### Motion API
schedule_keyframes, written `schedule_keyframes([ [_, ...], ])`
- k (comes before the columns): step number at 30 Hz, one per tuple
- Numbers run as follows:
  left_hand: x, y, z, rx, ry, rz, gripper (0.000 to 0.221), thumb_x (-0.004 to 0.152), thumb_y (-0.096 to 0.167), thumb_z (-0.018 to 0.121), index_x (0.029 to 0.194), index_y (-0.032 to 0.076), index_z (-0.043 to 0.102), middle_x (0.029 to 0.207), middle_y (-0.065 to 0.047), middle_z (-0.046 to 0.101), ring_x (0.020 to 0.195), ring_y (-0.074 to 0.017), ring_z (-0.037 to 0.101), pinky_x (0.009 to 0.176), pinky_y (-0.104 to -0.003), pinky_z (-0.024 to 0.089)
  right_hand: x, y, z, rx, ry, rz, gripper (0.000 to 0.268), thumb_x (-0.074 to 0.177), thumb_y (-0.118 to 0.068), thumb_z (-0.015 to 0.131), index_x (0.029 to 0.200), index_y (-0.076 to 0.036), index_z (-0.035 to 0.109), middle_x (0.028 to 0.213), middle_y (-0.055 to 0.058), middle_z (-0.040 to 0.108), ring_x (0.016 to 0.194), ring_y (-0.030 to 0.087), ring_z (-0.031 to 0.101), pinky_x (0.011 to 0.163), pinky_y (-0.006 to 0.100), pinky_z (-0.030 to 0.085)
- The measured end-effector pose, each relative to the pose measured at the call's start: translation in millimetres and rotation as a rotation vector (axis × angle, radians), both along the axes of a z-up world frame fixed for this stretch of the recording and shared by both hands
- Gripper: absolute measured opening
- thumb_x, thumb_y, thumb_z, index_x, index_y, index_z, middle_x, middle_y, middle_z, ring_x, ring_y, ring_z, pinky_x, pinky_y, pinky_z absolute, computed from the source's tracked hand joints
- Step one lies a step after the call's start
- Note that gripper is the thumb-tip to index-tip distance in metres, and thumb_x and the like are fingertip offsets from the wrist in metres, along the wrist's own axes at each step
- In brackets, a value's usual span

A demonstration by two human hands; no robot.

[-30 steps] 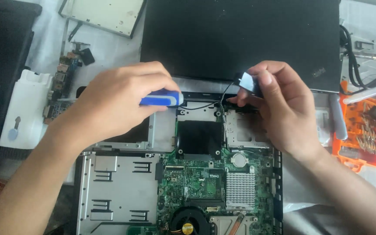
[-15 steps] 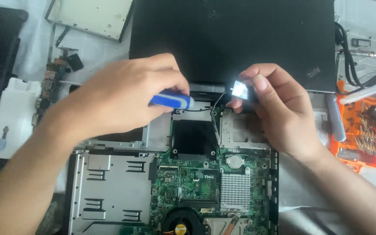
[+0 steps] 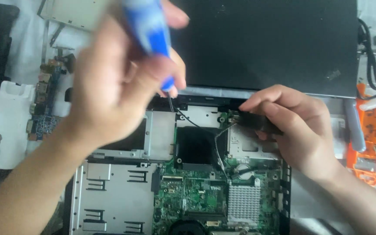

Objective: Disassembling a laptop motherboard by unscrewing components, disconnecting cables, and removing the heatsink.

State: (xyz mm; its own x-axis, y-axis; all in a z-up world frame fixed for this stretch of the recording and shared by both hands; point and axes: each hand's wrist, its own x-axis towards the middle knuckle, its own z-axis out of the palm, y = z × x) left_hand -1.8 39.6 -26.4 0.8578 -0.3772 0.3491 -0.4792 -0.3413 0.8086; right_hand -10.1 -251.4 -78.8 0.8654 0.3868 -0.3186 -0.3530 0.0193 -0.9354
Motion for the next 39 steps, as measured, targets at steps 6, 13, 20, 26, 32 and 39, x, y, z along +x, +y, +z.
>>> schedule_keyframes([
  [6, -5, -4, -5, -0.088, 0.039, -0.017, 0.031, 0.114, 0.017, 0.054, 0.138, 0.001, 0.041, 0.091, -0.006, 0.067, 0.08, -0.0152, 0.075, 0.077, -0.024, 0.063, 0, 0, 1, -0.068, 0.006, 0.008, 0.027, 0.101, -0.007, 0.049, 0.108, 0.004, 0.073, 0.076, 0.008, 0.063, 0.06, 0.012, 0.052, 0.055, 0.022, 0.038],
  [13, -5, -12, 3, 0.086, 0.103, 0.023, 0.042, 0.105, 0.018, 0.066, 0.138, 0.002, 0.046, 0.098, -0.004, 0.072, 0.08, -0.0088, 0.072, 0.07, -0.02, 0.055, -1, 2, 3, -0.072, 0.0, 0.024, 0.027, 0.102, -0.005, 0.048, 0.11, 0.005, 0.072, 0.08, 0.01, 0.066, 0.061, 0.013, 0.055, 0.052, 0.021, 0.039],
  [20, 4, -7, -2, -0.063, 0.237, 0.127, 0.03, 0.113, 0.029, 0.036, 0.131, 0.005, 0.04, 0.095, -0.012, 0.064, 0.075, -0.019, 0.074, 0.059, -0.024, 0.065, 0, 3, 4, -0.115, 0.009, 0.008, 0.026, 0.101, -0.003, 0.049, 0.111, 0.004, 0.072, 0.086, 0.01, 0.064, 0.062, 0.013, 0.056, 0.049, 0.021, 0.04],
  [26, 7, -4, -2, -0.045, 0.327, 0.228, 0.028, 0.112, 0.033, 0.032, 0.124, 0.008, 0.036, 0.091, -0.012, 0.064, 0.071, -0.0195, 0.076, 0.058, -0.025, 0.068, 1, 4, 4, -0.114, 0.011, 0.008, 0.026, 0.102, -0.005, 0.049, 0.112, 0.003, 0.072, 0.085, 0.009, 0.063, 0.06, 0.012, 0.056, 0.048, 0.021, 0.038],
  [32, 3, 3, -5, -0.002, 0.291, 0.331, 0.031, 0.112, 0.032, 0.038, 0.122, 0.003, 0.046, 0.096, -0.011, 0.067, 0.085, -0.021, 0.08, 0.07, -0.026, 0.065, 1, 5, 6, -0.14, 0.001, 0.017, 0.027, 0.102, -0.004, 0.049, 0.111, 0.003, 0.073, 0.086, 0.01, 0.064, 0.062, 0.013, 0.057, 0.051, 0.021, 0.04],
  [39, 2, 21, -9, 0.038, 0.127, 0.32, 0.026, 0.117, -0.006, 0.057, 0.138, -0.011, 0.044, 0.113, -0.024, 0.064, 0.106, -0.0299, 0.072, 0.085, -0.033, 0.064, 1, 7, 7, -0.143, 0.006, 0.02, 0.026, 0.103, -0.006, 0.05, 0.111, 0.002, 0.073, 0.082, 0.009, 0.063, 0.06, 0.011, 0.056, 0.046, 0.02, 0.038],
])
